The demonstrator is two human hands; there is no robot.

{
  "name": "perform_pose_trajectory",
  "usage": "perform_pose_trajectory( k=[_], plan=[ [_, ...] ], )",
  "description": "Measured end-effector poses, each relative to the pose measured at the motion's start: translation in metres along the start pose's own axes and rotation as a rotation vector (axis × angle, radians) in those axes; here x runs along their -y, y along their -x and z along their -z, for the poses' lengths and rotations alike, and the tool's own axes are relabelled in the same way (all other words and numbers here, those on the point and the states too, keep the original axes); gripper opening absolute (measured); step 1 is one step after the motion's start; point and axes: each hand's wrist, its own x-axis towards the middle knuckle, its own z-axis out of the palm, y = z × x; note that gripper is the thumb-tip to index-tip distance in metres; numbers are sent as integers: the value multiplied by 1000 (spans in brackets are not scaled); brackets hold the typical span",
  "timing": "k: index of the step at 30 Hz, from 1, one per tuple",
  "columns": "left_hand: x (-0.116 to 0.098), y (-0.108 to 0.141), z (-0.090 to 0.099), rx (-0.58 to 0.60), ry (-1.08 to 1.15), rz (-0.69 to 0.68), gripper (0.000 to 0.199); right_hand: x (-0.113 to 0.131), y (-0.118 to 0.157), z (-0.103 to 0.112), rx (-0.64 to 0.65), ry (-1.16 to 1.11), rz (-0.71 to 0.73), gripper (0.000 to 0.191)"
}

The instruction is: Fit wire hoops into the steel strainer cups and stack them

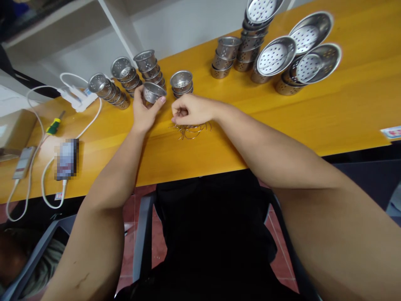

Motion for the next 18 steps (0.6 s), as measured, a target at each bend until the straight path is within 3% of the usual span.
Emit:
perform_pose_trajectory(
  k=[3,6,10,14,18],
  plan=[
    [11,-2,-9,-48,12,82,120,2,-1,-5,-72,53,-5,42],
    [15,-4,-21,-9,25,61,122,4,-1,-3,-247,47,-3,42],
    [-6,-4,-29,28,52,20,115,8,0,1,-410,71,-16,52],
    [-36,-2,-27,38,73,25,113,15,2,1,-421,120,9,55],
    [-44,3,-24,94,89,45,107,13,4,10,-505,150,61,51]
  ],
)
